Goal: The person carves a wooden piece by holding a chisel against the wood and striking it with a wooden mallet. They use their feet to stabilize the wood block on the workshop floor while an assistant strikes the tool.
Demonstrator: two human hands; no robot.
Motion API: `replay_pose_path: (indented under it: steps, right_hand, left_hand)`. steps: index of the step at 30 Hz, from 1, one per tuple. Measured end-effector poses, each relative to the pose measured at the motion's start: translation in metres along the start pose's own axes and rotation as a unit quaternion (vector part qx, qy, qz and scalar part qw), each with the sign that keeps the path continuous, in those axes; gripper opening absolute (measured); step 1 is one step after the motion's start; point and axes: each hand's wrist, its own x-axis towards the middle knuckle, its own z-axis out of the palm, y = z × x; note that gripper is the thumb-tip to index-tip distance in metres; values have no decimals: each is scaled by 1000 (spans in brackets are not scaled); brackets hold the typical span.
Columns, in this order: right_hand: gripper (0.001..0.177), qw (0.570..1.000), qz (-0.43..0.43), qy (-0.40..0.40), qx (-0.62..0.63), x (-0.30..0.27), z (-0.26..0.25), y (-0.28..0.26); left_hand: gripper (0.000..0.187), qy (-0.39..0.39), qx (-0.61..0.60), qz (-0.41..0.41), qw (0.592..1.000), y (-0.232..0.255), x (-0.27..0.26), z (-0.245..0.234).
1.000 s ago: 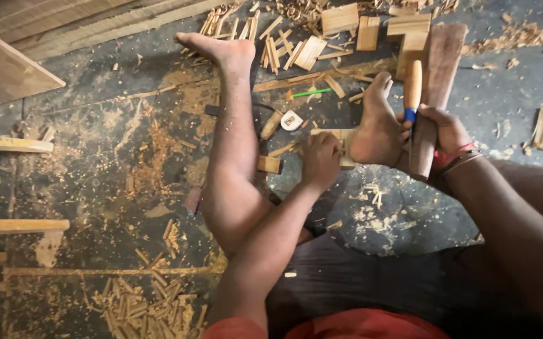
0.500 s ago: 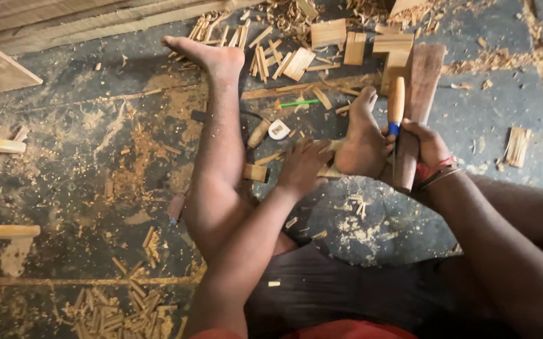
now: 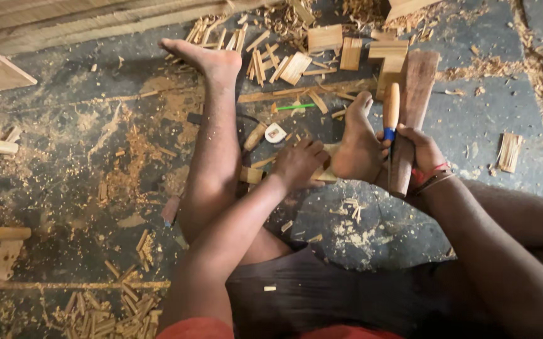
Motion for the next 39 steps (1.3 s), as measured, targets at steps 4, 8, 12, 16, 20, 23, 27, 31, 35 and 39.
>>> replay_pose_path:
  steps: [4, 8, 12, 16, 20, 23, 27, 31, 35, 39]
  right_hand:
    - [39, 1000, -1, 0, -7, 1, -1, -1]
    - [39, 1000, 4, -2, -1, 2, -10, 1]
    - [41, 1000, 3, -21, -7, 2, -13, 4]
    - [28, 996, -61, 40, -54, 6, -6, -3]
    - [34, 1000, -9, 27, 6, -4, -10, 6]
    - [39, 997, -17, 61, -47, -4, -7, -2]
    - [39, 997, -40, 56, -32, 0, -8, 4]
    - [30, 985, -103, 95, -102, -3, -6, 21]
    - [30, 954, -183, 63, -230, -27, 30, 43]
    - [48, 912, -259, -13, -317, -43, 103, 46]
  left_hand:
    - [47, 80, -43, -40, 995, 1, -6, 16]
    - [37, 159, -36, -125, 979, 20, -2, 41]
    - [21, 126, -97, -148, 976, 39, -5, 51]
    - [20, 69, -218, -81, 970, 22, -1, 37]
    - [21, -41, -431, -57, 900, 2, -27, 15]
    - [30, 122, -299, -87, 942, -6, -29, 5]
    - [15, 124, 40, -104, 986, 13, -29, 10]
    - [17, -160, -365, -67, 915, 21, -47, -5]
    - [42, 46, -486, -91, 868, 13, -46, -7]
    - [65, 223, -626, 35, 746, -3, -5, -14]
